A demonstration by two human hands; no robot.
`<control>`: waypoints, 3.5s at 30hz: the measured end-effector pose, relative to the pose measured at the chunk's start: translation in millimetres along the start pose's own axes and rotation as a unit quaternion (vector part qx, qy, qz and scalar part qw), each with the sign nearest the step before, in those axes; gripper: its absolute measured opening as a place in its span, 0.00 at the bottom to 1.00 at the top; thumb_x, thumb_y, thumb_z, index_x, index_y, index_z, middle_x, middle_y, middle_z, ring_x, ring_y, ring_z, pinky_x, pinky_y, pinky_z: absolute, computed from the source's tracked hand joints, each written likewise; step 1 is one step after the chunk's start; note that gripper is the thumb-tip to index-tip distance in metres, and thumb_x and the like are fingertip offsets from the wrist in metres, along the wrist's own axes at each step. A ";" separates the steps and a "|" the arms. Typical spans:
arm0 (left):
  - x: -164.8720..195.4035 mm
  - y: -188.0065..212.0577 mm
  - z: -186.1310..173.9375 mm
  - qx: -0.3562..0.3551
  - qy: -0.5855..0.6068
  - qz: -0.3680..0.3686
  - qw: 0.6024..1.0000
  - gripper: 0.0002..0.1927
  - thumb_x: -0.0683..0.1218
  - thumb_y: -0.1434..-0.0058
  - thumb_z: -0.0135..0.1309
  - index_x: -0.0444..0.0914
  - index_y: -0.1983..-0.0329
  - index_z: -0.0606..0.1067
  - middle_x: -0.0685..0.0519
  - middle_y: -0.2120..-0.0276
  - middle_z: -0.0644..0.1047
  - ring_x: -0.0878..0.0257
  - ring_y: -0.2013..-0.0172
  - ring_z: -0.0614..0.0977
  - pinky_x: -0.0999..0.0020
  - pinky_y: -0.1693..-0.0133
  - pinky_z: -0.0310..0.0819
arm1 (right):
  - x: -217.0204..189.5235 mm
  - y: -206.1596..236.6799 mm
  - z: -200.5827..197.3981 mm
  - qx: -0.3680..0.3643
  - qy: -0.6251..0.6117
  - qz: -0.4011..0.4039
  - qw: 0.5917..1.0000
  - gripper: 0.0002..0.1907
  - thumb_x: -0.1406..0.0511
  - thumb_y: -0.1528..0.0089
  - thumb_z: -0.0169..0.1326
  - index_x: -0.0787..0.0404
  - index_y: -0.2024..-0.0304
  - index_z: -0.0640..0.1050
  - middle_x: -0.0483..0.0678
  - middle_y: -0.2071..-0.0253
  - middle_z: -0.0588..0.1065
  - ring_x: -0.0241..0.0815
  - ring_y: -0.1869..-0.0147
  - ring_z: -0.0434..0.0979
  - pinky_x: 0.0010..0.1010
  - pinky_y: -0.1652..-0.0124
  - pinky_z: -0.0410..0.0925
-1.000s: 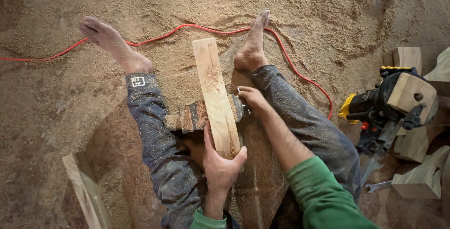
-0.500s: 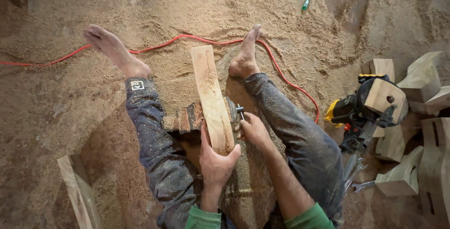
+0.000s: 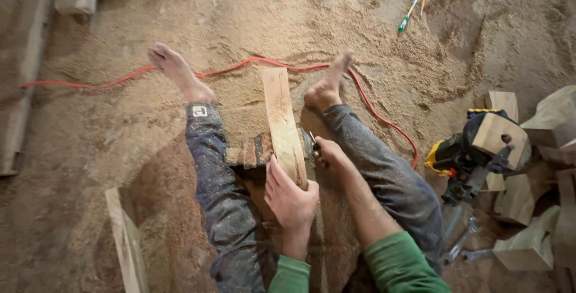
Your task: The person sits on the ground with a small vise between their legs, clamps a wooden strip in the vise using a wrench, then guides a handheld router along the strip to cut a groove, repositioning the wood and routing additional passes.
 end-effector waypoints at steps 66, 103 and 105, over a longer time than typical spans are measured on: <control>-319.2 -134.5 103.0 -0.174 0.176 -0.184 0.951 0.24 0.56 0.24 0.36 0.38 0.45 0.78 0.42 0.64 0.80 0.50 0.67 0.80 0.53 0.63 0.75 | -17.1 152.3 191.5 -0.089 0.047 -0.066 0.993 0.45 0.60 0.39 0.58 0.51 0.24 0.51 0.59 0.45 0.77 0.43 0.55 0.83 0.33 0.60 0.78; -229.4 -214.3 47.1 -0.131 0.183 -0.091 0.970 0.17 0.50 0.34 0.50 0.43 0.44 0.77 0.48 0.66 0.85 0.62 0.63 0.85 0.62 0.58 0.77 | -86.8 125.1 191.4 0.146 0.473 -0.264 0.828 0.63 0.56 0.50 0.64 0.59 0.25 0.37 0.62 0.25 0.46 0.64 0.21 0.41 0.55 0.28 0.48; -229.5 -213.3 47.7 -0.134 0.221 -0.099 0.961 0.15 0.52 0.33 0.49 0.41 0.50 0.78 0.48 0.67 0.85 0.62 0.65 0.86 0.63 0.59 0.78 | -87.3 130.0 190.9 0.162 0.473 -0.302 0.812 0.63 0.54 0.49 0.64 0.61 0.26 0.39 0.63 0.25 0.47 0.65 0.21 0.43 0.56 0.29 0.50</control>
Point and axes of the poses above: each hand's wrist, its own y-axis away from the middle knuckle, its own z-axis out of the palm, x = y × z, the point moved 9 cm from there along -y, towards the middle knuckle
